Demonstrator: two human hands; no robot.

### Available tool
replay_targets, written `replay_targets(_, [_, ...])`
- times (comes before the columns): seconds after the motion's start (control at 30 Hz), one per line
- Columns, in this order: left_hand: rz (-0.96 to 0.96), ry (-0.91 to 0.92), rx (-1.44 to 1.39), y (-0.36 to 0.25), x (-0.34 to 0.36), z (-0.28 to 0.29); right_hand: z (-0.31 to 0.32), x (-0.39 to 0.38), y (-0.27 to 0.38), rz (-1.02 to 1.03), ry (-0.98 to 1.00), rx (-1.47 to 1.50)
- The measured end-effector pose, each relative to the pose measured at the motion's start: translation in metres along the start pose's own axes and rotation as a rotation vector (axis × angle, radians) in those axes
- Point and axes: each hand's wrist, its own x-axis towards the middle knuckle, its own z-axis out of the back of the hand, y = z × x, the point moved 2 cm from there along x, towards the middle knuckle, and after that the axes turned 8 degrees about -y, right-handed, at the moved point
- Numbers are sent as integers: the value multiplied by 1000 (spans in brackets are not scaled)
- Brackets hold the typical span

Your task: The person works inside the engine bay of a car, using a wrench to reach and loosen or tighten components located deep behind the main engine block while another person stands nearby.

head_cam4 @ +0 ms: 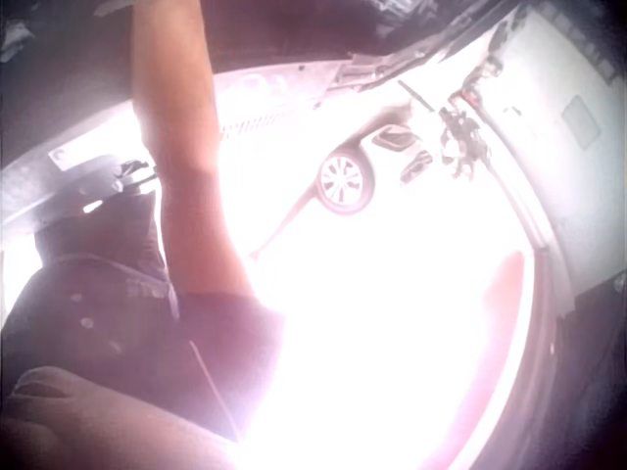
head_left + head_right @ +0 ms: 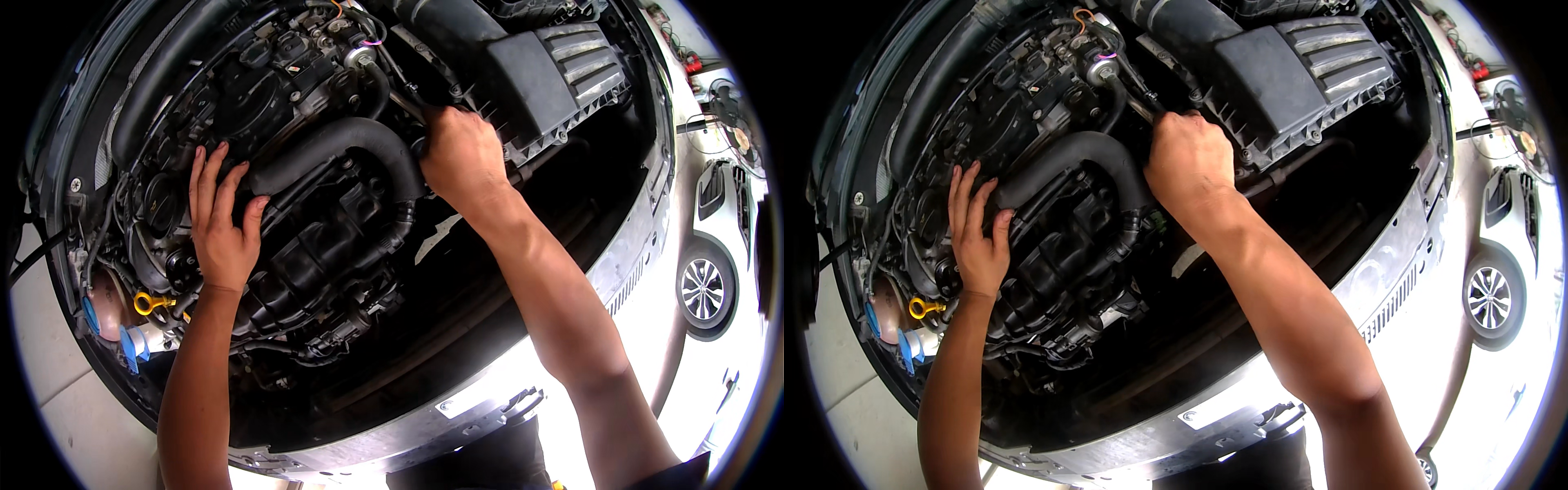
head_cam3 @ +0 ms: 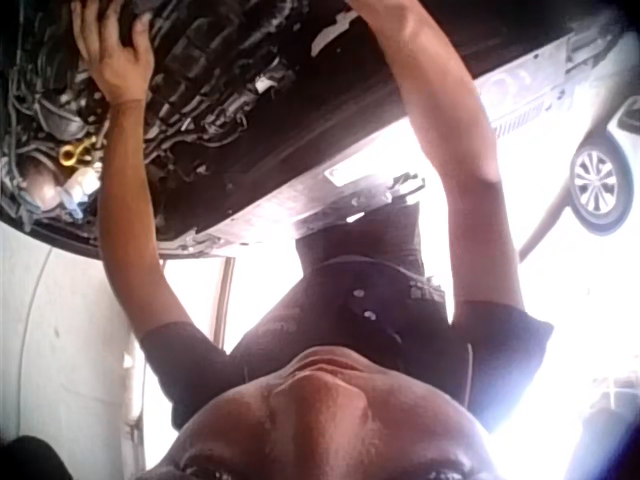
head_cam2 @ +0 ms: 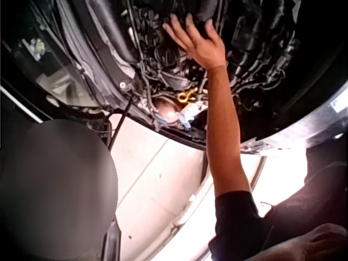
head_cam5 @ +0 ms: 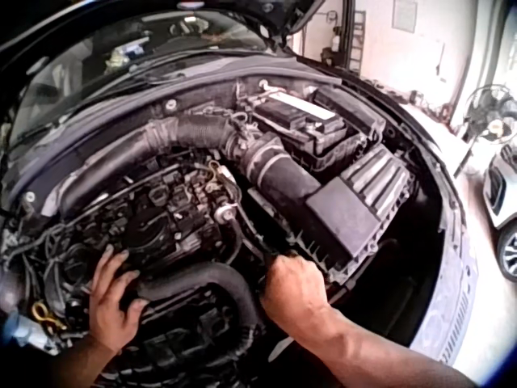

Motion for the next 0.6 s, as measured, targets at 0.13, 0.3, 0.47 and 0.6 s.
replay_targets(0.13, [-10, -1, 4, 1, 0, 1, -4, 6, -5, -34, -37, 94])
replay_targets(0.3, [-18, -2, 8, -1, 0, -1, -6, 15, -11, -17, -85, 57])
replay_targets(0.47, [-23, -8, 9, 0, 0, 0, -5, 22, -16, 15, -134, 61])
replay_targets(0.6, [-20, -5, 2, -1, 1, -1, -10, 20, -9, -81, -99, 104])
